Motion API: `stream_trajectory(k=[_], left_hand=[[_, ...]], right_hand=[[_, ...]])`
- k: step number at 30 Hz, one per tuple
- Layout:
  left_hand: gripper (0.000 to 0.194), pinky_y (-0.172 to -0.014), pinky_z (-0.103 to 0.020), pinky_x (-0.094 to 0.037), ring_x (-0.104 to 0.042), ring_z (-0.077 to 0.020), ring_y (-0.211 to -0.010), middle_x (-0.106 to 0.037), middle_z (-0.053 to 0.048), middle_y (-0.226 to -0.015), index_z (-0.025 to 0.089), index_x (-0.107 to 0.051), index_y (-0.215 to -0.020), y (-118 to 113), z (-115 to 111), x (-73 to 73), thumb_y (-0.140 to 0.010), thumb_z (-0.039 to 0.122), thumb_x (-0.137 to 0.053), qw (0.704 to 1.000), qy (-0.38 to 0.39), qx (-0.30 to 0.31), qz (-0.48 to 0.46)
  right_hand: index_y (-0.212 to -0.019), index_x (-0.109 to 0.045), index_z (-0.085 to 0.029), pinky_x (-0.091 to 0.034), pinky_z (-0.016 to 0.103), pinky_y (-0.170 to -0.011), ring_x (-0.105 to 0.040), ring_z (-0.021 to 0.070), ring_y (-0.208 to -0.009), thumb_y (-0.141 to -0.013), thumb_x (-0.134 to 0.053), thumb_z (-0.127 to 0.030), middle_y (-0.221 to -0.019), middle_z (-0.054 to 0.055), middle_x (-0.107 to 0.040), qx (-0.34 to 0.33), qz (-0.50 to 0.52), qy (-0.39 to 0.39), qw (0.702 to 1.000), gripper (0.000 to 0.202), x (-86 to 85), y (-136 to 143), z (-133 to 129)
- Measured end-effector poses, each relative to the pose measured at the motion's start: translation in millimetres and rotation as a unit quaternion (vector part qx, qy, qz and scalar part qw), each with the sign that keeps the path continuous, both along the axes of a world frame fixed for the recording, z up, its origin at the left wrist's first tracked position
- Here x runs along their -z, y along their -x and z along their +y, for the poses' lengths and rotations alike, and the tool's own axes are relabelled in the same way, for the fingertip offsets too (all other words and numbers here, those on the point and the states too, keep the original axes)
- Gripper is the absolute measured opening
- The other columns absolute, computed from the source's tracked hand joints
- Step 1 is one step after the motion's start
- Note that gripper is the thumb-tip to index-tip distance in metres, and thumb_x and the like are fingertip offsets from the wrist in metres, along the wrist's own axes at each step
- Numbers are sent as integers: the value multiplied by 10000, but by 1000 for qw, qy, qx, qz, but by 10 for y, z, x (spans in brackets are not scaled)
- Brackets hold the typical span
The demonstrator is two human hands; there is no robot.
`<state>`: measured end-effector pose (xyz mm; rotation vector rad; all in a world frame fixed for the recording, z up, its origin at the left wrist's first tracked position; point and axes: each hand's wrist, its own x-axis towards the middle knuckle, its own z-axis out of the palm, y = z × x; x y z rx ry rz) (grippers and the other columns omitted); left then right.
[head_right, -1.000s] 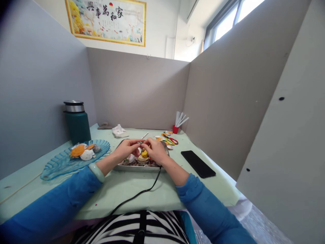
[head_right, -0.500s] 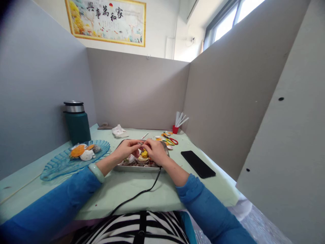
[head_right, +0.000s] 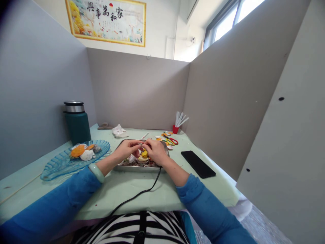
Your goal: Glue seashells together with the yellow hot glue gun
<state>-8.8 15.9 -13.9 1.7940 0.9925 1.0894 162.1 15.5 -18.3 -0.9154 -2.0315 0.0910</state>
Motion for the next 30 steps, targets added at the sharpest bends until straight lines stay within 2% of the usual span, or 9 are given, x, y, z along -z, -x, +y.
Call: stream_trajectory(k=[12,18,26,30], left_hand=[[386,-507,-221,-468,-579,-124,-492,-600,-7,-510,87,-645,-1072,4,-7,-1,-771,316,-572,1000,-3,-1,14],[363,-530,-243,-489,-567,-122,-484,-591,-2,-503,77,-649,-1049,-22,-48,-25,-757,285,-587,999,29,11,-25],[340,-565,-227,-489,-574,-97,-536,-621,-30,-643,84,-662,-946,-4,-96,-63,-710,329,-661,991,76,61,-91],[374,-570,-227,-489,-566,-87,-544,-623,-34,-695,86,-661,-953,-1,-105,-71,-679,339,-695,988,83,72,-111]], right_hand=[[-733,-603,-171,-316,207,-581,-475,101,-577,-850,-524,-272,-633,-11,-583,14,-6,-15,1000,174,5,-6,-7],[-728,-614,-174,-314,209,-571,-468,99,-564,-848,-530,-293,-624,-15,-579,30,0,-15,999,189,12,0,3],[-727,-605,-175,-324,210,-582,-477,101,-569,-866,-503,-337,-610,-13,-566,36,18,-28,999,236,25,-11,0],[-714,-595,-173,-328,213,-584,-478,105,-572,-863,-503,-334,-602,-11,-553,38,22,-34,998,238,11,-7,-17]])
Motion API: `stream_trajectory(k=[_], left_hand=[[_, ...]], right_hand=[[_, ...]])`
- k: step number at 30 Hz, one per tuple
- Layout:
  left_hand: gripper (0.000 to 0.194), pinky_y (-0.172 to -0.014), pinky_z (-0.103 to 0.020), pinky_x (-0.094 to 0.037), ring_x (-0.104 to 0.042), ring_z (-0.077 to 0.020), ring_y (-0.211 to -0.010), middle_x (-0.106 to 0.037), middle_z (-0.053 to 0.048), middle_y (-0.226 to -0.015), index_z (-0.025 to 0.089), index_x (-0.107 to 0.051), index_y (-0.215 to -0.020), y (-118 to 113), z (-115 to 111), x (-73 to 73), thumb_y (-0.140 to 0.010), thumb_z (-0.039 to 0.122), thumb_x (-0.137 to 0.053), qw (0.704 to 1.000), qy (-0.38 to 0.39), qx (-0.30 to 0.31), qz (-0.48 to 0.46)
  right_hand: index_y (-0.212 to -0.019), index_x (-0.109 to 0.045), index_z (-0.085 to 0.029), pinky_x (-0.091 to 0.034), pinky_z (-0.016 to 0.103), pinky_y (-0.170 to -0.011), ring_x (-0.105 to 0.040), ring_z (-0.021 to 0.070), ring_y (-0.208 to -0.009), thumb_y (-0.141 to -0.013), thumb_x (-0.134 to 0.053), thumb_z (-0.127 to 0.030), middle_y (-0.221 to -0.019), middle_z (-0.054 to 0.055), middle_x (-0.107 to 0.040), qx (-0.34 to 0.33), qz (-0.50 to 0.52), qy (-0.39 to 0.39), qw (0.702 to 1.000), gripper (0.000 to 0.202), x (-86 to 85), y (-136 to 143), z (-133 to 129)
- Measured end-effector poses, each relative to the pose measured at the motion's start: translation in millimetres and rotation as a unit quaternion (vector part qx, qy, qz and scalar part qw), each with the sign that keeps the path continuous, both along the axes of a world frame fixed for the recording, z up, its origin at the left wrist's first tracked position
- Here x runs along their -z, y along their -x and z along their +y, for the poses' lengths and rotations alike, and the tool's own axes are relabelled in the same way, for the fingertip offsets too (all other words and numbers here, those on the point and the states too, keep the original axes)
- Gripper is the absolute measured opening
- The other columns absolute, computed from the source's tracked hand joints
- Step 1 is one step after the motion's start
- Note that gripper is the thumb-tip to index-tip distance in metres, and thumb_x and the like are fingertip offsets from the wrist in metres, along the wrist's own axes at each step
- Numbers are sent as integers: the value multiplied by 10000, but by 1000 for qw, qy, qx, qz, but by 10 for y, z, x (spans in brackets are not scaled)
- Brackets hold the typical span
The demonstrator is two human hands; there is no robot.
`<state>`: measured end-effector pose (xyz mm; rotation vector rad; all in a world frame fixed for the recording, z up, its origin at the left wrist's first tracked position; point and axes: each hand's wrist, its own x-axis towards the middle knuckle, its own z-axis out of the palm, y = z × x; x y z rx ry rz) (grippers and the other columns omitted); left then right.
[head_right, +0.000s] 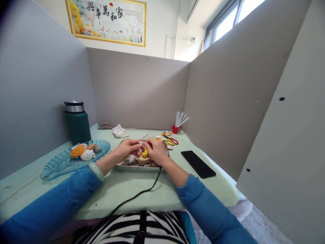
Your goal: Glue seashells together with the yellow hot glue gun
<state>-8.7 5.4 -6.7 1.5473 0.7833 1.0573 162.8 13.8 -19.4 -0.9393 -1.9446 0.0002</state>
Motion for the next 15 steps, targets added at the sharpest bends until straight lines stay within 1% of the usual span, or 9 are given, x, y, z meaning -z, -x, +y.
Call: stream_trajectory(k=[5,10,12,15], left_hand=[[381,-564,-228,-484,-565,-97,-533,-605,-26,-601,76,-654,-953,1,14,11,-696,356,-679,1000,-8,-8,23],[335,-538,-227,-486,-556,-100,-506,-587,-23,-556,76,-649,-861,1,20,22,-725,383,-643,997,-18,-21,69],[326,-528,-232,-492,-557,-98,-504,-603,-29,-598,81,-645,-873,-3,18,22,-742,379,-625,997,-15,-27,75],[321,-526,-240,-502,-569,-91,-516,-633,-43,-728,96,-637,-955,-12,13,17,-754,346,-610,998,-9,-30,55]], right_hand=[[-718,-593,-174,-332,220,-589,-485,111,-578,-866,-494,-336,-617,-2,-568,3,-5,5,1000,241,-1,6,-3],[-741,-593,-173,-317,216,-569,-478,108,-569,-874,-475,-337,-614,-7,-567,6,-24,33,999,242,3,10,9],[-756,-590,-172,-309,214,-560,-475,105,-569,-880,-466,-336,-619,-11,-565,0,-30,47,998,240,4,11,14],[-793,-588,-174,-313,211,-576,-489,105,-600,-884,-465,-341,-656,-11,-580,-9,-25,56,998,226,6,11,20]])
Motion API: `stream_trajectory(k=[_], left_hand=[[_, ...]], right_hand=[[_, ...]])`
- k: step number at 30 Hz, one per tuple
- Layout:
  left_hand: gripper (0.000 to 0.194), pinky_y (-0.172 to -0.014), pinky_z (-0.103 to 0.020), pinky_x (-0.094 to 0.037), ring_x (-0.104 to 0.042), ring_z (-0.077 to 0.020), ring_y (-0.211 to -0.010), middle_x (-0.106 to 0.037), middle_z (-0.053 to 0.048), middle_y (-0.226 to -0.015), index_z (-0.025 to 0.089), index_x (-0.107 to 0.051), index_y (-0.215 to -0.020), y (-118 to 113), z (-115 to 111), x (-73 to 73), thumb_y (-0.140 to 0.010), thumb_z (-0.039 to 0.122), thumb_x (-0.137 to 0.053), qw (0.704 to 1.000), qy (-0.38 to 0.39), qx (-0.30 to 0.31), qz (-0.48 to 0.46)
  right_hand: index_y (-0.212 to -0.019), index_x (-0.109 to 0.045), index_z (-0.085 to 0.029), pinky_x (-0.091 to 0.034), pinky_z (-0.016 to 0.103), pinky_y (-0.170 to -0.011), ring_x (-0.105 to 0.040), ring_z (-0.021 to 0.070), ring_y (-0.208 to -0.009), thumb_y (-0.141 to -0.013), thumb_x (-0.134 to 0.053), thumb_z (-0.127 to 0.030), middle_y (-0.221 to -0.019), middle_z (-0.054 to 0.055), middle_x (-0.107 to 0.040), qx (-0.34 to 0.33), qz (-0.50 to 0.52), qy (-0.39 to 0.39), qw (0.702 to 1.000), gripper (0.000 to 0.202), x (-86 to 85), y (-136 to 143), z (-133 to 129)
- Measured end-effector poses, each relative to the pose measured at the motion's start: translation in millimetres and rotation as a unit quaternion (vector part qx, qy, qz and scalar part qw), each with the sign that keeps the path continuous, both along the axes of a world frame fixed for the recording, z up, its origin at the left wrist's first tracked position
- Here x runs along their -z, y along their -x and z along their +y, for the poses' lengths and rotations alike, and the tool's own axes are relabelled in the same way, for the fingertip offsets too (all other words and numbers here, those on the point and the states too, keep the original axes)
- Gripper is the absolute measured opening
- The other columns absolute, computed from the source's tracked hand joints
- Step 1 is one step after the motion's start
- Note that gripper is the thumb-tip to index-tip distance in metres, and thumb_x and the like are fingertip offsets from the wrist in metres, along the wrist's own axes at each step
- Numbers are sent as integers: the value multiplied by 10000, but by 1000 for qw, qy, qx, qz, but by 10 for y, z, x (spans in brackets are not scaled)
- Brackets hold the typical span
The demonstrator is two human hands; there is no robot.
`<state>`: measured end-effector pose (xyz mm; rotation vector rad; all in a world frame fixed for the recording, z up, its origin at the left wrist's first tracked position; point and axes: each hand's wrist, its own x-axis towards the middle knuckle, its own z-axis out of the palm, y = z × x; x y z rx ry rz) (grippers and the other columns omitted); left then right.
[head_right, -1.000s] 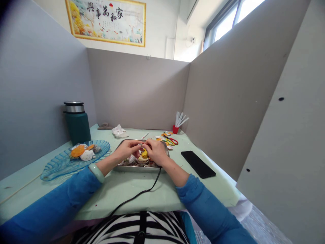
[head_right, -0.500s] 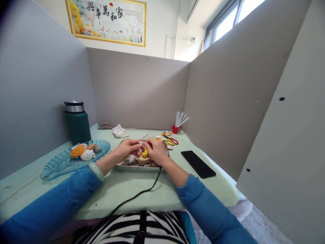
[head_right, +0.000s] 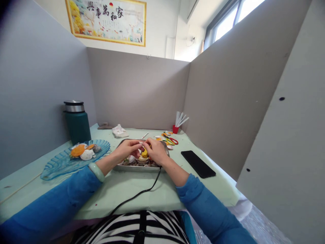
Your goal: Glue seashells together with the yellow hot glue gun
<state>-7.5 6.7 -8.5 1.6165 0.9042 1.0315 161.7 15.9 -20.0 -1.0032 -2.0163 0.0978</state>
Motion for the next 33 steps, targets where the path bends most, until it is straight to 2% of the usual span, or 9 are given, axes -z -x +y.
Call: stream_trajectory(k=[5,10,13,22,33], left_hand=[[371,-521,-248,-504,-570,-91,-502,-628,-34,-727,99,-621,-1077,-7,-6,-5,-768,301,-588,1000,-1,-8,1],[420,-496,-224,-475,-555,-106,-464,-576,3,-512,87,-605,-1152,-5,22,21,-781,277,-552,998,-36,-24,54],[433,-470,-194,-431,-540,-102,-439,-555,14,-458,93,-601,-1173,-1,47,44,-777,257,-536,993,-66,-35,87],[433,-466,-175,-381,-524,-97,-424,-525,38,-430,117,-623,-1161,23,87,80,-784,297,-513,982,-129,-53,129],[397,-432,-177,-341,-480,-94,-396,-513,40,-424,108,-664,-1097,-8,45,37,-776,276,-501,971,-154,-70,171]], right_hand=[[-841,-584,-176,-325,211,-595,-504,106,-632,-887,-465,-360,-710,-7,-602,-8,13,8,1000,224,-6,-1,-1],[-831,-585,-172,-322,213,-593,-502,109,-627,-878,-469,-295,-693,-7,-596,-19,2,7,1000,175,-25,2,-20],[-811,-584,-173,-320,214,-595,-499,110,-627,-874,-463,-267,-681,-8,-590,-17,-2,8,1000,165,-35,2,-29],[-791,-588,-170,-304,215,-578,-477,106,-598,-865,-471,-256,-653,-13,-569,-17,-15,17,1000,163,-55,12,-55],[-700,-558,-176,-259,225,-542,-440,103,-565,-874,-459,-256,-598,-21,-527,-8,-42,24,999,215,-51,17,-58]])
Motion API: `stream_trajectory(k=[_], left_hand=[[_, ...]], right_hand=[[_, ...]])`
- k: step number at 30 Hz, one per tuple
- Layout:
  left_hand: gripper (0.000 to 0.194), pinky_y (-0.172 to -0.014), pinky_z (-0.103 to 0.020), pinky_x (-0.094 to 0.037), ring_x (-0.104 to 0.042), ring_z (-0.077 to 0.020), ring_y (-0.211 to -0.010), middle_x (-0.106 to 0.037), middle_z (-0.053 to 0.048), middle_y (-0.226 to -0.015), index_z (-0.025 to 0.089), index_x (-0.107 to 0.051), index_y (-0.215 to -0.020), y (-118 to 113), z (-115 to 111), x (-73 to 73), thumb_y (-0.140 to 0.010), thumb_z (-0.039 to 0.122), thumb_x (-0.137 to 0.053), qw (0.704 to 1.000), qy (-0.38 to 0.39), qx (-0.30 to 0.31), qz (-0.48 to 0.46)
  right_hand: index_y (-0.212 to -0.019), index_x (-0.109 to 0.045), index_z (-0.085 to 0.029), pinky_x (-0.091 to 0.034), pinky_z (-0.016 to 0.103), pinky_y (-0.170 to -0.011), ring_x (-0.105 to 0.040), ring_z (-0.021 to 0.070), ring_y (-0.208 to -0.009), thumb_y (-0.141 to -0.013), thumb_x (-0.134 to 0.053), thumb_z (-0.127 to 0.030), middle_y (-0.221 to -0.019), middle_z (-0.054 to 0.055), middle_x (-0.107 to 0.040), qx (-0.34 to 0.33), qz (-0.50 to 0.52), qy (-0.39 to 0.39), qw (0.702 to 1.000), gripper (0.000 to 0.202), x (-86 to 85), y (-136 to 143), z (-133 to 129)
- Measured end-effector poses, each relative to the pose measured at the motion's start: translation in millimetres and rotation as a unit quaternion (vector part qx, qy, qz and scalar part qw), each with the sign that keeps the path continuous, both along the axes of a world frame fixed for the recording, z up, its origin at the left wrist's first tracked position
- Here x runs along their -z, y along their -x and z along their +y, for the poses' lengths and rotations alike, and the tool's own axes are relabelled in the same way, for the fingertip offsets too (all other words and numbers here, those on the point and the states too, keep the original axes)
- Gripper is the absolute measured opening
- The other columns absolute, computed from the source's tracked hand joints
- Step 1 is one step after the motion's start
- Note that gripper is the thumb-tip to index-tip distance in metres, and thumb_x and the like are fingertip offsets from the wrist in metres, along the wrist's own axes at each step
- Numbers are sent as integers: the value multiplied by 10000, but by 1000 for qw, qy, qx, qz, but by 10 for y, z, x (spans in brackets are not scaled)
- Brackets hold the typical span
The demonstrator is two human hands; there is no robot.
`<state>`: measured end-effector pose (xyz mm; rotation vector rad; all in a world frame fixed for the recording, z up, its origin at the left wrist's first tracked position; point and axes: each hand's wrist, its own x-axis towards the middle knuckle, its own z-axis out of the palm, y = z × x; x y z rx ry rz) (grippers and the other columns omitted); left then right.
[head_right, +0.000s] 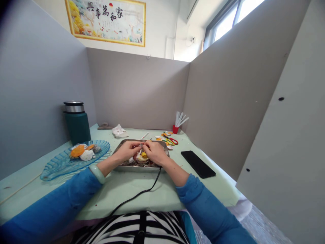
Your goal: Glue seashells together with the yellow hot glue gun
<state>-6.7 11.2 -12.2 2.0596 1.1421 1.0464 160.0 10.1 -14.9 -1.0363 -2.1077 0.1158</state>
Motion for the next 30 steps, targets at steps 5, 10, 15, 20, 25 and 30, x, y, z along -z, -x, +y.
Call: stream_trajectory(k=[5,10,15,20,25,30], left_hand=[[363,-438,-185,-343,-491,-105,-410,-534,29,-446,116,-694,-1004,16,39,40,-774,314,-496,1000,-16,8,12],[319,-453,-184,-334,-487,-110,-434,-529,26,-436,125,-702,-900,18,22,32,-776,323,-484,999,-41,-7,31],[304,-466,-188,-327,-469,-108,-456,-558,15,-467,133,-705,-871,5,2,26,-781,322,-484,997,-62,-13,45],[331,-469,-190,-340,-480,-109,-448,-531,22,-444,129,-697,-895,3,10,35,-789,362,-487,999,-39,-10,11],[361,-456,-185,-339,-468,-98,-420,-513,23,-414,118,-677,-857,15,-10,13,-801,412,-474,1000,3,-4,-20],[339,-446,-179,-333,-485,-94,-417,-513,22,-424,114,-659,-844,16,2,39,-795,402,-489,999,25,-1,-24]], right_hand=[[-660,-525,-173,-245,227,-529,-421,99,-550,-875,-442,-229,-581,-23,-497,-8,-8,8,1000,237,-10,3,-7],[-659,-511,-173,-246,226,-531,-424,98,-547,-880,-429,-224,-582,-22,-503,-6,-10,24,1000,242,-17,10,-2],[-653,-506,-170,-248,226,-534,-435,96,-548,-881,-426,-219,-580,-22,-506,-5,-9,38,999,246,-35,15,-15],[-682,-529,-173,-271,226,-557,-446,102,-575,-898,-414,-247,-606,-19,-523,-10,3,23,1000,255,-19,-1,-4],[-766,-579,-177,-311,224,-579,-483,111,-609,-898,-439,-344,-654,-11,-564,3,35,0,999,256,40,-15,58],[-959,-584,-168,-381,215,-632,-541,107,-660,-869,-499,-362,-771,3,-622,-63,81,-16,995,230,127,-24,127]])
